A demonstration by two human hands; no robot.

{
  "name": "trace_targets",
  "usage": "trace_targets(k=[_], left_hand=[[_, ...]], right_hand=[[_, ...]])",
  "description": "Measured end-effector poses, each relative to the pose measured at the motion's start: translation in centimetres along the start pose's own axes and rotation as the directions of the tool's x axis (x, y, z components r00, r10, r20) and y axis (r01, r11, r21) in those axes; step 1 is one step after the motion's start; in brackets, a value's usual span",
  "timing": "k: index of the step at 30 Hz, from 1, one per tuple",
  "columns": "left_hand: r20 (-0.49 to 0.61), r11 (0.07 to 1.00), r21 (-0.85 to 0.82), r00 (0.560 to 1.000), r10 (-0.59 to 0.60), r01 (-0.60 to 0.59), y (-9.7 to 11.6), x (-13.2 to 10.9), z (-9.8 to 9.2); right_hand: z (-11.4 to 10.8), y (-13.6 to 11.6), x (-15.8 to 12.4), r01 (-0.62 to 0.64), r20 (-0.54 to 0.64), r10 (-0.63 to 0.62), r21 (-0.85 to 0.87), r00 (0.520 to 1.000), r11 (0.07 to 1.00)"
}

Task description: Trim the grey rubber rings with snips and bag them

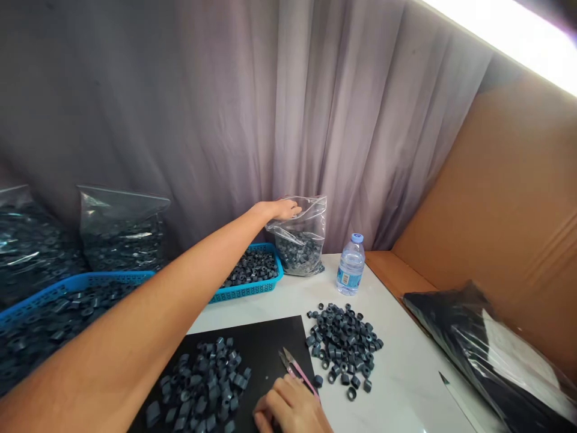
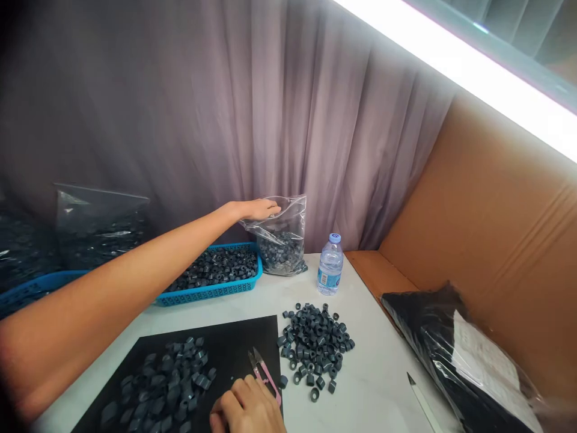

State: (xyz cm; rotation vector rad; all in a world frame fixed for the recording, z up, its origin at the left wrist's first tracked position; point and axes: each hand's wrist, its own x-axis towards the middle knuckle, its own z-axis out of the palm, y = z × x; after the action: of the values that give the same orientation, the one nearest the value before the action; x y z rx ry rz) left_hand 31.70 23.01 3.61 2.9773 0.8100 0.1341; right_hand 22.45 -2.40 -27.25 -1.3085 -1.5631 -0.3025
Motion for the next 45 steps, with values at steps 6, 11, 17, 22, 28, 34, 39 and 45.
trace_targets(k=[6,11,17,22,28,34,39,45], left_hand=[[-0.120,0.989,-0.006,0.982,0.148,-0.150,1.7,-3.1,-0.4],[-0.339,0.953,0.042,0.893,0.296,-0.301,2.8,-8.0,1.2],[-0.443,0.894,0.191,0.777,0.447,-0.406,2.5,-15.5,4.7],[-0.327,0.953,0.041,0.897,0.296,-0.300,-0.6,-24.3,11.4],[-0.247,0.967,-0.170,0.958,0.147,-0.192,-1.9,-31.5,17.1],[-0.197,0.948,-0.310,0.980,0.011,-0.073,-0.9,-34.1,18.5],[-0.258,0.932,-0.357,0.966,-0.033,-0.064,-0.6,-34.5,19.2],[-0.368,0.890,-0.440,0.929,-0.052,-0.124,1.3,-35.0,19.4]], right_hand=[[-4.9,-1.4,1.6,-0.104,0.309,0.071,0.091,0.949,0.990],[-6.1,-2.2,1.9,-0.199,0.383,0.131,0.143,0.914,0.970],[-6.6,-2.5,2.2,-0.266,0.408,0.187,0.146,0.894,0.953],[-6.5,-2.4,1.9,-0.260,0.427,0.202,0.082,0.882,0.962],[-6.0,-2.3,2.7,-0.093,0.490,0.118,-0.076,0.864,0.993],[-4.3,-2.6,4.1,-0.022,0.558,0.059,-0.074,0.828,0.997],[-3.6,-2.1,4.0,-0.097,0.511,0.089,-0.011,0.855,0.995],[-4.4,-2.6,3.4,-0.167,0.426,0.111,0.096,0.898,0.981]])
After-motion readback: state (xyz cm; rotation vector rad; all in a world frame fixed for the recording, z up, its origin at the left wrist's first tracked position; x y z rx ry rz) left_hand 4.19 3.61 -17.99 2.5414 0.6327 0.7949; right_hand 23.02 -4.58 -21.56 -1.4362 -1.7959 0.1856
